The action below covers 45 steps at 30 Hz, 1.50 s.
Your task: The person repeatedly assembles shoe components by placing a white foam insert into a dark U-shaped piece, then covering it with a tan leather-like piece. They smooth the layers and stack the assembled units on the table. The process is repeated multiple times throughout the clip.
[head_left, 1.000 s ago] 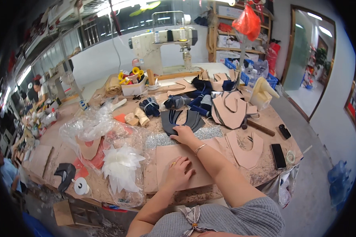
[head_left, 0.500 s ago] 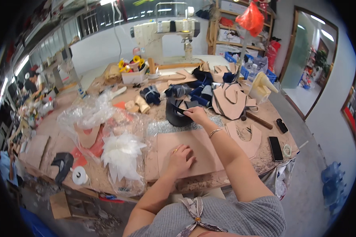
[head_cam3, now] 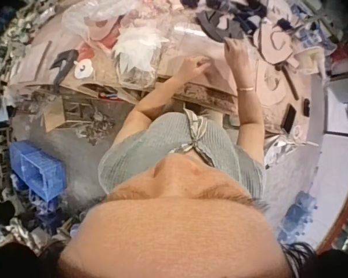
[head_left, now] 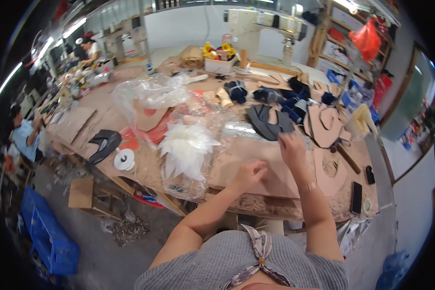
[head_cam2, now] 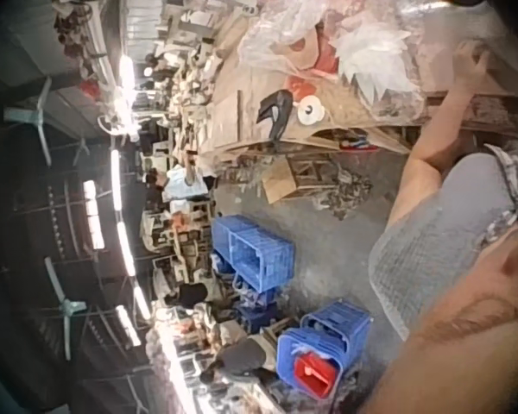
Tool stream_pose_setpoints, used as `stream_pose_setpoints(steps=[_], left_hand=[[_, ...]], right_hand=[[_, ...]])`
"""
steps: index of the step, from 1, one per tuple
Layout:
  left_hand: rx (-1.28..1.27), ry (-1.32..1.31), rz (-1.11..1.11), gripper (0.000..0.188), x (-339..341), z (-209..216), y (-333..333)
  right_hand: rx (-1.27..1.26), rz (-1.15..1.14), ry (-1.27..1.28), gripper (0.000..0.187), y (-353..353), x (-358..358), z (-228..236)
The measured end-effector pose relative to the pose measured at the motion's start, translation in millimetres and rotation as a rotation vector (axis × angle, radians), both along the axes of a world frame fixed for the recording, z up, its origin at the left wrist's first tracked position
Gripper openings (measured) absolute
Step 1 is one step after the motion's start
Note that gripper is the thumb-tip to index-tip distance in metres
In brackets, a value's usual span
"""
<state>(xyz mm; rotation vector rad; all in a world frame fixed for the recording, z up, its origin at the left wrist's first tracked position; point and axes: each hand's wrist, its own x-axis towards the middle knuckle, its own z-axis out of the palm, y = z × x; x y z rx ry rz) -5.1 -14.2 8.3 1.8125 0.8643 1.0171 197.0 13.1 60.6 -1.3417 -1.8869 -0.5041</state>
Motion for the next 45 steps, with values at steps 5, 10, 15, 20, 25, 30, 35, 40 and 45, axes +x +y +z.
stream_pose_setpoints(steps=[5, 10, 15, 20, 25, 30, 35, 40, 45], left_hand=[[0.429, -0.133, 0.091, 0.019, -52, -7, -32], [0.284, 0.031, 0.832, 0.026, -157, 17, 13], [0.294, 0.524, 0.859, 0.05, -227, -24, 114], [-0.012, 0.782, 0.786, 0.072, -186, 23, 140], [-0.077, 0.8, 0.644, 0.078, -228, -5, 205], [-0.373, 0.459, 0.329, 0.052, -245, -13, 205], [-0.069, 0.5, 0.289, 0.052, -206, 16, 174], [-0.178, 0.799, 0.089, 0.076, -180, 32, 151], [-0.192, 0.746, -0.015, 0.07, -179, 61, 152]], right_hand=[[-0.52, 0.336, -0.117, 0.036, -114, -20, -31], [-0.489, 0.346, 0.079, 0.033, -105, -50, -28], [-0.458, 0.524, 0.071, 0.026, -74, -94, -25], [-0.469, 0.59, 0.073, 0.022, -44, -124, -27], [-0.516, 0.579, 0.14, 0.02, -30, -126, -28], [-0.717, 0.544, 0.4, 0.018, -16, -135, -14], [-0.791, 0.403, 0.463, 0.028, 52, -152, -47], [-0.903, 0.187, 0.417, 0.041, 92, -161, -50], [-0.928, 0.152, 0.471, 0.044, 85, -164, -34]])
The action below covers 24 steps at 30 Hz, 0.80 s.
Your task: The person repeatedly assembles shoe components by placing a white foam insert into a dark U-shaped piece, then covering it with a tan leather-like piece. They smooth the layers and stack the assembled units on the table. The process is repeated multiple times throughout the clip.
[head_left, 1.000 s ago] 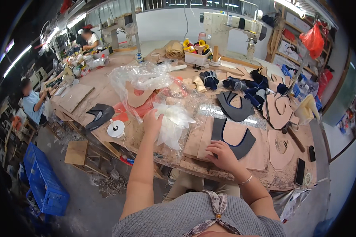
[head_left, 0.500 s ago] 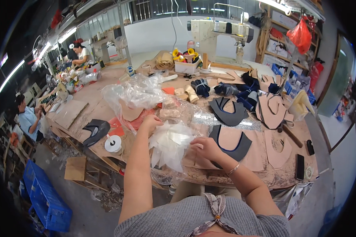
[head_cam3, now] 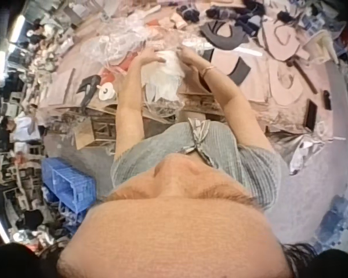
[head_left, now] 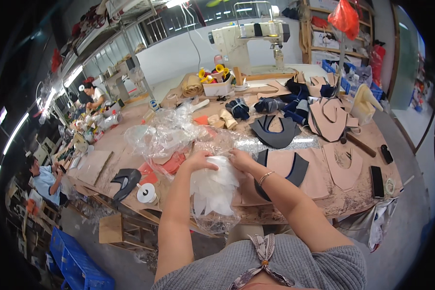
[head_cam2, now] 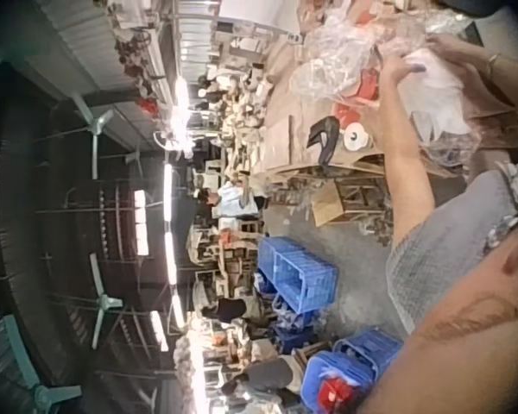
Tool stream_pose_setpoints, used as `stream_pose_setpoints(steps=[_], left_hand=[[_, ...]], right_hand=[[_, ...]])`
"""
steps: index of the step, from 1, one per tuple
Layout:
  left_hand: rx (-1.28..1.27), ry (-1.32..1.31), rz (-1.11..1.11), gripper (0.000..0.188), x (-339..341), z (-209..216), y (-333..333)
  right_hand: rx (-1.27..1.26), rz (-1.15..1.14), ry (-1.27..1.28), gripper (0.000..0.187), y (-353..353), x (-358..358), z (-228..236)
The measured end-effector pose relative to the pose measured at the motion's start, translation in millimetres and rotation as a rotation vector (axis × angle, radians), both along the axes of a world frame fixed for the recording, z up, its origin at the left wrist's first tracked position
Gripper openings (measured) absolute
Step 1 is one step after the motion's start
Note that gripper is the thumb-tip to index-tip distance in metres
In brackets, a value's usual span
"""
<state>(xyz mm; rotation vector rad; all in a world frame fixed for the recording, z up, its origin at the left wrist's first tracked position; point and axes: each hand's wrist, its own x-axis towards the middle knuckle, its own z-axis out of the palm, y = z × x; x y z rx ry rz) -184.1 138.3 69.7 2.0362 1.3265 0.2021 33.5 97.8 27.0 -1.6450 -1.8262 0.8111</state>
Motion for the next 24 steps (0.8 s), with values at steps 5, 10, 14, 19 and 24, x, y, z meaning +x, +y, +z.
stream_pose_setpoints(steps=[5, 10, 14, 19, 24], left_hand=[[0.364, 0.021, -0.049, 0.059, 21, 67, -44], [0.609, -0.006, -0.195, 0.053, 40, 91, -77], [0.683, -0.075, -0.306, 0.039, 45, 86, -78], [0.583, -0.11, -0.183, 0.027, 52, 86, -79], [0.555, -0.197, -0.112, 0.018, 54, 80, -72]], right_hand=[[-0.033, 0.142, 0.368, 0.052, -7, 12, 47], [0.114, 0.15, 0.659, 0.061, -8, 31, 53], [-0.03, 0.264, 0.638, 0.052, -9, 44, 53], [0.131, 0.304, 0.582, 0.025, -34, 52, 63], [0.738, 0.281, 0.1, 0.012, -48, 54, 69]])
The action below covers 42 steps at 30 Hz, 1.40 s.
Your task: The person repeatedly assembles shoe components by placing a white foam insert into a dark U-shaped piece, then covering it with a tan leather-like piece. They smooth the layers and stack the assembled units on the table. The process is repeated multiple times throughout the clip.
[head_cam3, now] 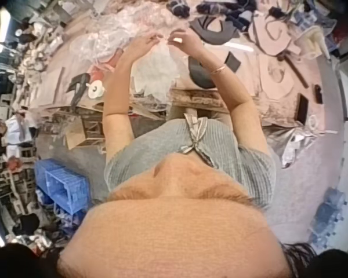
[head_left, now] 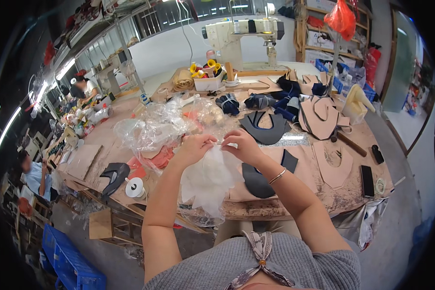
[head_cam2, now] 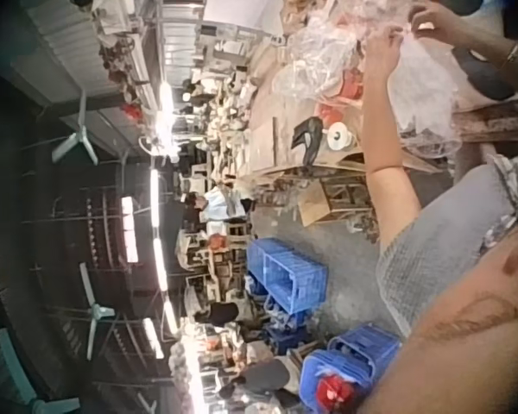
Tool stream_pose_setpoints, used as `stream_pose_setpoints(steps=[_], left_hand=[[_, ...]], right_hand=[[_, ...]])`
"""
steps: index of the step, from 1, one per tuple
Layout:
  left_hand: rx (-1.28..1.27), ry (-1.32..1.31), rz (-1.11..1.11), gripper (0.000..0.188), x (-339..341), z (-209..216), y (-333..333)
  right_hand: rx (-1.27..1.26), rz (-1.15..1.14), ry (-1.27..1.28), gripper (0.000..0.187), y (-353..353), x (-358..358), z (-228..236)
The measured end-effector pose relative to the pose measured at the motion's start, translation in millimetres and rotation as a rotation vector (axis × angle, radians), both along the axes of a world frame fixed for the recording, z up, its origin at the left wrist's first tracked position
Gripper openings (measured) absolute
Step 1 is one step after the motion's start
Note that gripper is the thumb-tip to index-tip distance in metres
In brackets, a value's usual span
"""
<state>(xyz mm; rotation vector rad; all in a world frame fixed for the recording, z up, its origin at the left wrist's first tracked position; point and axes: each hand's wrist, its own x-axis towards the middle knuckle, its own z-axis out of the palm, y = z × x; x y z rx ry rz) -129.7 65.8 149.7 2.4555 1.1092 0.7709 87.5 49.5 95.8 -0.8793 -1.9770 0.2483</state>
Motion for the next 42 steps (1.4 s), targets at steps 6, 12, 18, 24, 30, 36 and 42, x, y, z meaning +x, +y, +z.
stream_pose_setpoints(steps=[6, 12, 18, 24, 30, 36, 42], left_hand=[[0.162, -0.017, 0.065, 0.015, -5, -23, 26], [0.29, -0.001, 0.005, 0.012, -16, -50, 47], [0.391, 0.052, -0.052, 0.01, -19, -73, 53], [0.452, 0.143, -0.104, 0.009, -10, -75, 55], [0.459, 0.139, -0.082, 0.011, -26, -92, 72], [0.45, 0.445, 0.27, 0.018, -94, -92, 106], [-0.158, -0.428, -0.129, 0.026, 19, -74, 21]], right_hand=[[0.491, -0.092, -0.258, 0.013, -21, -9, -4], [0.385, 0.007, -0.349, 0.017, -50, -21, -39], [0.204, 0.03, -0.302, 0.013, -76, -23, -56], [0.132, 0.012, -0.227, 0.014, -92, -16, -65], [0.066, 0.093, -0.132, 0.021, -119, -12, -63], [0.1, 0.142, -0.044, 0.026, -162, 22, -49], [-0.583, 0.047, 0.582, 0.005, -138, 85, -32]])
